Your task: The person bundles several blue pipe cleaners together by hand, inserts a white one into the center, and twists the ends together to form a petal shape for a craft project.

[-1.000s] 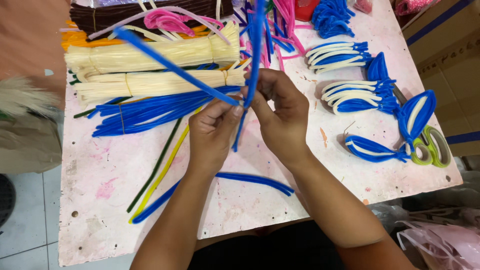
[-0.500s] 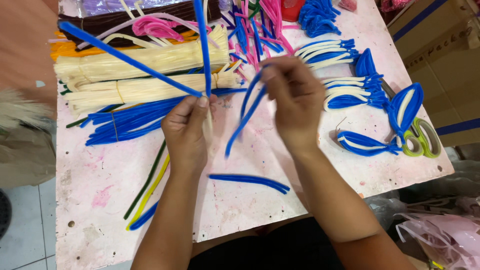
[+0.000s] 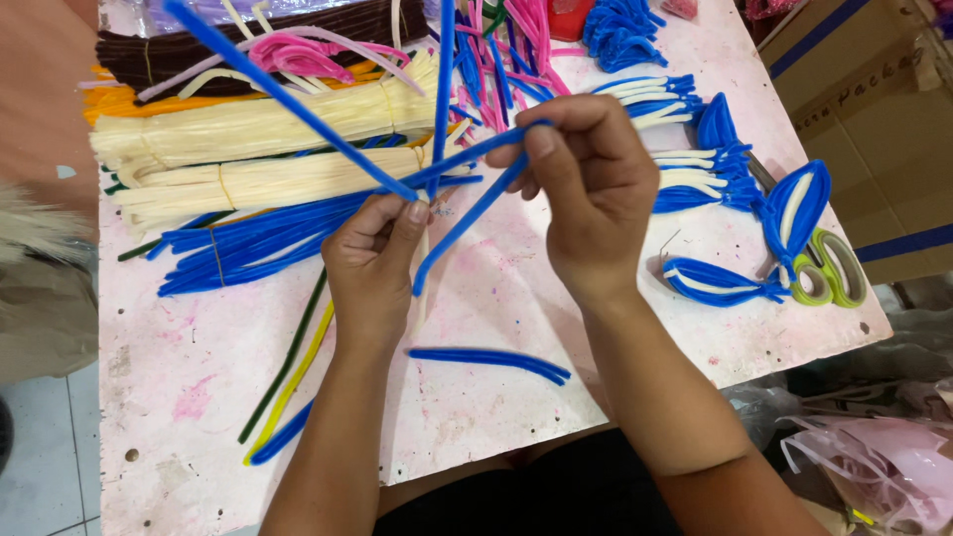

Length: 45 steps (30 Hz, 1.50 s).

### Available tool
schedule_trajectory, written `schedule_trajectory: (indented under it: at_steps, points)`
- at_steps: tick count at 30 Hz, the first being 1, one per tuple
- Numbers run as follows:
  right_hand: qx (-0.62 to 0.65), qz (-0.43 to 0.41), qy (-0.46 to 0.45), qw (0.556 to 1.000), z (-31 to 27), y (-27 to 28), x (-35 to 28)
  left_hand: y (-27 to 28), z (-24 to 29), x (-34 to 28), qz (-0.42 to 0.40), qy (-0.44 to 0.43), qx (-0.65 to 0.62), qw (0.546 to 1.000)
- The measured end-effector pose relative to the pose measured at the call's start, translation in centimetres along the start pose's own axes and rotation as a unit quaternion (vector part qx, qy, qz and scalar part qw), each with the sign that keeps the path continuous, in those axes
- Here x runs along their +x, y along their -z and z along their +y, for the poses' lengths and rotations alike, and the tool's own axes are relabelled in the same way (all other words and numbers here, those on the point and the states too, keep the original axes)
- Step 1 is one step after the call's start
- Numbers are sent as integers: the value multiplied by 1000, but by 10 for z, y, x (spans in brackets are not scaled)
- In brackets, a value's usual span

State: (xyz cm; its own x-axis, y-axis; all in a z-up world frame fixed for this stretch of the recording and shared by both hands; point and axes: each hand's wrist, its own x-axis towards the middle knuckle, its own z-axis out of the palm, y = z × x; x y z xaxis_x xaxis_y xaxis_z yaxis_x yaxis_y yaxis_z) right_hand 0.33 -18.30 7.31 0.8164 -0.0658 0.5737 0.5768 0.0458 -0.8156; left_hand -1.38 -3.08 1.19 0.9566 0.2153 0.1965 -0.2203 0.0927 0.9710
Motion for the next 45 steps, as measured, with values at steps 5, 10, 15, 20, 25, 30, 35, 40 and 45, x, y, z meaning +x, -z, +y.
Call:
schedule_trajectory:
  at_steps: [5, 10, 15, 20, 25, 30, 35, 40, 45]
  points:
    - [58, 35, -7, 998, 11, 6, -2, 2, -3, 2, 8, 11, -13, 1000]
    - [116, 105, 4, 988, 6, 15, 4, 4, -8, 5, 18, 24, 0, 1000]
    - [105, 48, -73, 991, 8, 11, 5, 4, -3, 3, -4, -1, -32, 999]
    - [136, 77, -72, 985, 2, 19, 14, 8, -6, 4, -4, 3, -38, 999]
    - [117, 75, -70, 988, -4, 26, 27, 8, -13, 5, -17, -1, -83, 996]
    - [131, 33, -115, 984, -10, 28, 39, 10, -7, 3, -31, -21, -31, 999]
    - [133, 29, -135, 981, -13, 30, 51, 10, -5, 1, -43, -6, -83, 996]
    - [122, 9, -120, 985, -13, 26, 50, 9, -9, 1, -55, -29, -98, 993]
    - [1, -75, -146, 986, -7, 8, 31, 9, -8, 0, -74, -69, -36, 994]
